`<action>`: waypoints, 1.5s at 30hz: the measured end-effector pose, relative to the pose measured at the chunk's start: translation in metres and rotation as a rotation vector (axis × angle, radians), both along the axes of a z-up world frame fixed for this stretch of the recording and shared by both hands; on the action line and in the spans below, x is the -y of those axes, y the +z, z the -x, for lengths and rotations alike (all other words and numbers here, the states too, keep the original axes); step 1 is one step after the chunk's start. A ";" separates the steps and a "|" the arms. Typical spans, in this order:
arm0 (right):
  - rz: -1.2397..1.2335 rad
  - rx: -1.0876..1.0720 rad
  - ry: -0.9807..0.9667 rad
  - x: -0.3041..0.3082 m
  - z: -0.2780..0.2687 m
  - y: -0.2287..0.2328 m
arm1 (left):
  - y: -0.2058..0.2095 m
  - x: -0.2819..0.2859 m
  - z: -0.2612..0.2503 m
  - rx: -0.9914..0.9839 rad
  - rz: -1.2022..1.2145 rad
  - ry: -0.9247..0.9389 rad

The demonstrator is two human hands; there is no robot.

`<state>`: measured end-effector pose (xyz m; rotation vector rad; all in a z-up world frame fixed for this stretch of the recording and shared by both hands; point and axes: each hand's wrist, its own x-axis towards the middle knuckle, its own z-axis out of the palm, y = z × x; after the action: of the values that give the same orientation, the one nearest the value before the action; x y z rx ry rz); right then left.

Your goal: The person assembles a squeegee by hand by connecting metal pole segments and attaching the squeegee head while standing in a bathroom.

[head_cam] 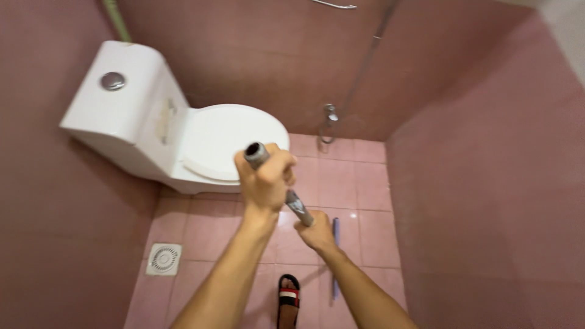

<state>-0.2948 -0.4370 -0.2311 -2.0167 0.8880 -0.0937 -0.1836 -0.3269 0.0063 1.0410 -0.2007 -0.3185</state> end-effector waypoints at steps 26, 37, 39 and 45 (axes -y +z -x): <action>-0.003 -0.307 -0.302 -0.041 0.485 -0.075 | -0.142 -0.020 0.383 -0.139 0.136 -0.883; 0.164 0.049 -0.220 -0.045 0.556 -0.135 | -0.185 -0.003 0.481 -0.109 0.052 -0.778; 0.081 0.062 -0.284 -0.060 0.557 -0.143 | -0.189 -0.009 0.480 -0.135 0.093 -0.795; 0.076 0.120 -0.421 -0.102 0.537 -0.160 | -0.190 -0.063 0.463 -0.041 0.038 -0.724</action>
<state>-0.8316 -0.3351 -0.3913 -1.8420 1.2331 -0.4833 -0.6463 -0.2640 -0.1834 0.8938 -0.5455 -0.9839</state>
